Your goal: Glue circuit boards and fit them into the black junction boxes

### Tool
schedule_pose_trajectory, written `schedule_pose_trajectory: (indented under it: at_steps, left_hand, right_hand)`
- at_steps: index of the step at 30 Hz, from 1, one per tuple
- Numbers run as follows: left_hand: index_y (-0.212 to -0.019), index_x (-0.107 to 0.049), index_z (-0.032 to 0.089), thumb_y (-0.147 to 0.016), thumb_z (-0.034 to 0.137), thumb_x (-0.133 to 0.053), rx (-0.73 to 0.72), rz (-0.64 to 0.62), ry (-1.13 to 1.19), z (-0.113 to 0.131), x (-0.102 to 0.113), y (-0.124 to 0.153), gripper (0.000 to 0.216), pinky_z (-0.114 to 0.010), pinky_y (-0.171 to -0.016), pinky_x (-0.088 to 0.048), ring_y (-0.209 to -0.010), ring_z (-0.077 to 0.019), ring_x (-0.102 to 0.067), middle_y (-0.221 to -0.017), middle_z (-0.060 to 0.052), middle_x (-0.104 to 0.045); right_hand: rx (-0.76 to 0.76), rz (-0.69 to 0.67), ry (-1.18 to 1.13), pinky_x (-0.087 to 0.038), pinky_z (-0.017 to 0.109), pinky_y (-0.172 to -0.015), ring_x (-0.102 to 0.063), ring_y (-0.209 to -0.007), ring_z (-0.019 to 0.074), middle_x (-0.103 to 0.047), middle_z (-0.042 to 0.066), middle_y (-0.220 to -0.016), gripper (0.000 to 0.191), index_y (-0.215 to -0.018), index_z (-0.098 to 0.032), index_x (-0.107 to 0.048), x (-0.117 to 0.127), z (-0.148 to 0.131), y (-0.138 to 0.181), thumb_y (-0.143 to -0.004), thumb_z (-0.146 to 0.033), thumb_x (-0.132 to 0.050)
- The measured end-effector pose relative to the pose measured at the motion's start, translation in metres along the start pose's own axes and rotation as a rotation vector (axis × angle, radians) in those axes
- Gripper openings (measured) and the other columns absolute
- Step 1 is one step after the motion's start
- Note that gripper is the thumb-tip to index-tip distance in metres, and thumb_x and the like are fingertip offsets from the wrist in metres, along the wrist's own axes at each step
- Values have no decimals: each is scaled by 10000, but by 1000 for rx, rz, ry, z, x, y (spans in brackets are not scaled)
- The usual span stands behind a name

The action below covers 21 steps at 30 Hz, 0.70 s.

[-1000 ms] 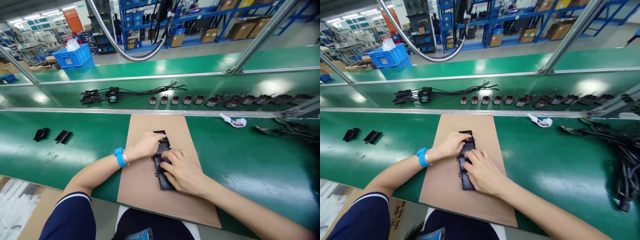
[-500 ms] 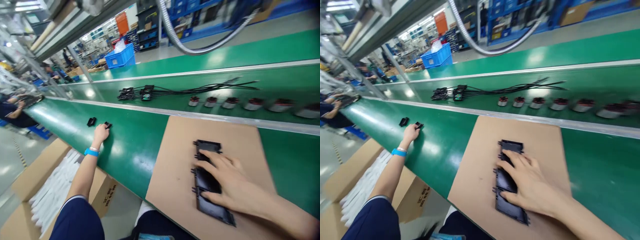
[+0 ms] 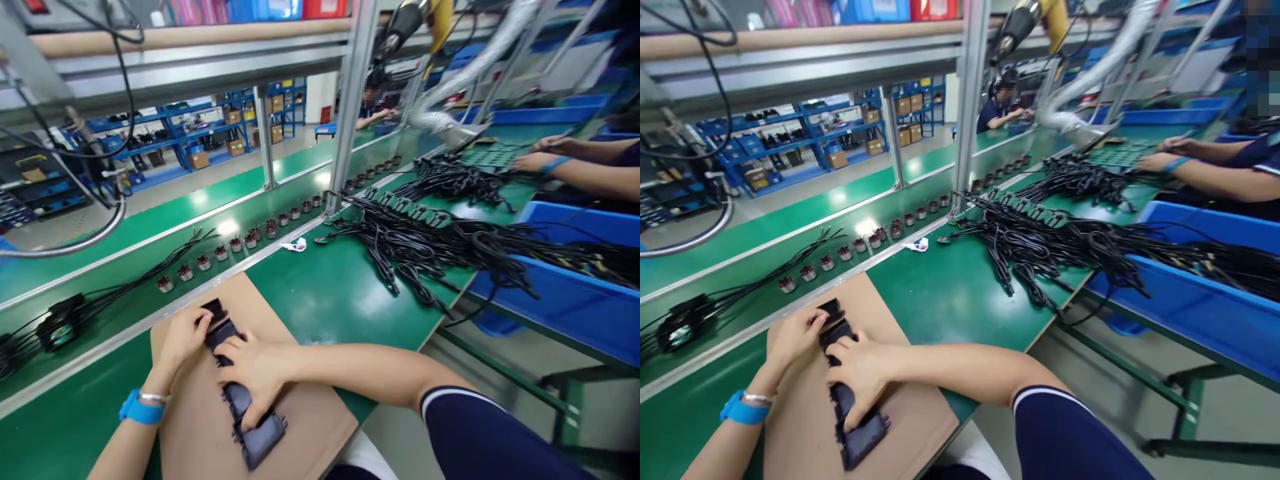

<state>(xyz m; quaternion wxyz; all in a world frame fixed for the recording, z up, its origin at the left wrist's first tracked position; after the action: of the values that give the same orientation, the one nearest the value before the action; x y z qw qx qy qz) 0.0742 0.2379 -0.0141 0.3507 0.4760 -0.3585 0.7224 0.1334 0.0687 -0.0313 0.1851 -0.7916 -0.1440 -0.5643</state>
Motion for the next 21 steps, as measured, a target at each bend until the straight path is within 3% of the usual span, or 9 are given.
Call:
schedule_pose_trajectory:
  at_steps: [3,6,9,11,12,14,16,18,21]
  left_hand:
    - [-831,-728,222,-901,458,-412,-44,-5,-12,4,-4,7,400,-368,-802,-523,-853,-248,-688,-913,-61,-764]
    - [-849,-720,217,-868,449,-452,-3,62,-34,-8,-2,19,355,-422,-859,-526,-906,-282,-684,-937,-77,-764]
    - [-927,-728,246,-861,477,-475,24,65,1,-19,1,24,349,-455,-925,-535,-1014,-304,-682,-1011,-69,-764]
    - [-991,-729,281,-852,499,-496,39,44,29,-24,4,26,348,-482,-964,-535,-1079,-313,-675,-1082,-52,-756]
    - [-1016,-727,294,-843,512,-510,51,39,47,-25,5,27,353,-493,-975,-536,-1103,-318,-672,-1116,-48,-749]
    - [-1047,-724,310,-819,533,-537,81,38,85,-24,4,28,370,-502,-979,-544,-1127,-325,-670,-1159,-46,-738]
    - [-1050,-723,317,-805,529,-544,104,44,114,-20,-2,30,370,-502,-973,-555,-1114,-327,-681,-1150,-46,-742]
    - [-1034,-724,329,-811,505,-520,114,61,136,-17,-9,32,351,-502,-981,-556,-1108,-324,-687,-1134,-38,-748]
    - [-1029,-724,353,-812,496,-510,98,93,150,-18,-10,34,337,-516,-1013,-538,-1162,-327,-660,-1158,-23,-741]
  right_hand:
    - [-25,-3,-3,-332,637,-997,-391,-1298,385,-462,202,-1364,781,-1246,-227,-608,-5,-1,-6,-681,-765,-638]
    - [-26,27,-10,-350,643,-992,-356,-1340,415,-455,228,-1398,853,-1304,-199,-569,1,-5,-7,-686,-782,-634]
    - [20,201,-13,-386,588,-1003,-355,-1376,392,-505,192,-1401,811,-1302,-212,-575,43,13,18,-705,-752,-666]
    - [-91,392,-10,-458,452,-950,-539,-1213,298,-651,108,-1211,558,-1123,-234,-674,94,55,60,-733,-628,-737]
    - [-271,538,-17,-483,375,-900,-610,-1063,234,-697,56,-1066,454,-1005,-235,-705,124,87,91,-720,-581,-773]
    - [-481,697,17,-499,345,-831,-627,-895,183,-690,51,-912,336,-912,-172,-695,178,148,157,-838,-500,-701]
    - [-670,846,52,-517,344,-802,-622,-873,165,-666,62,-951,321,-972,-130,-661,220,201,224,-909,-445,-650]
    - [-836,954,82,-542,351,-788,-625,-878,158,-641,64,-1042,305,-1088,-132,-624,241,237,280,-955,-406,-606]
    - [-1043,1026,117,-539,339,-773,-613,-848,150,-632,49,-1004,272,-1044,-139,-624,245,262,335,-957,-396,-599]
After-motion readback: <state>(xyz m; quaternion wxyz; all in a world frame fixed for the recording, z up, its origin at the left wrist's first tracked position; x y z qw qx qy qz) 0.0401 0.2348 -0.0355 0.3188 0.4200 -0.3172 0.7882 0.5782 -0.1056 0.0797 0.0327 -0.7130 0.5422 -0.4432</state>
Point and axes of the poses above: each hand's wrist, its own y-axis away from the middle knuckle, its own x-axis out of the back of the hand, z = x × y, the point moved 5 cm from there along -y, towards the middle knuckle
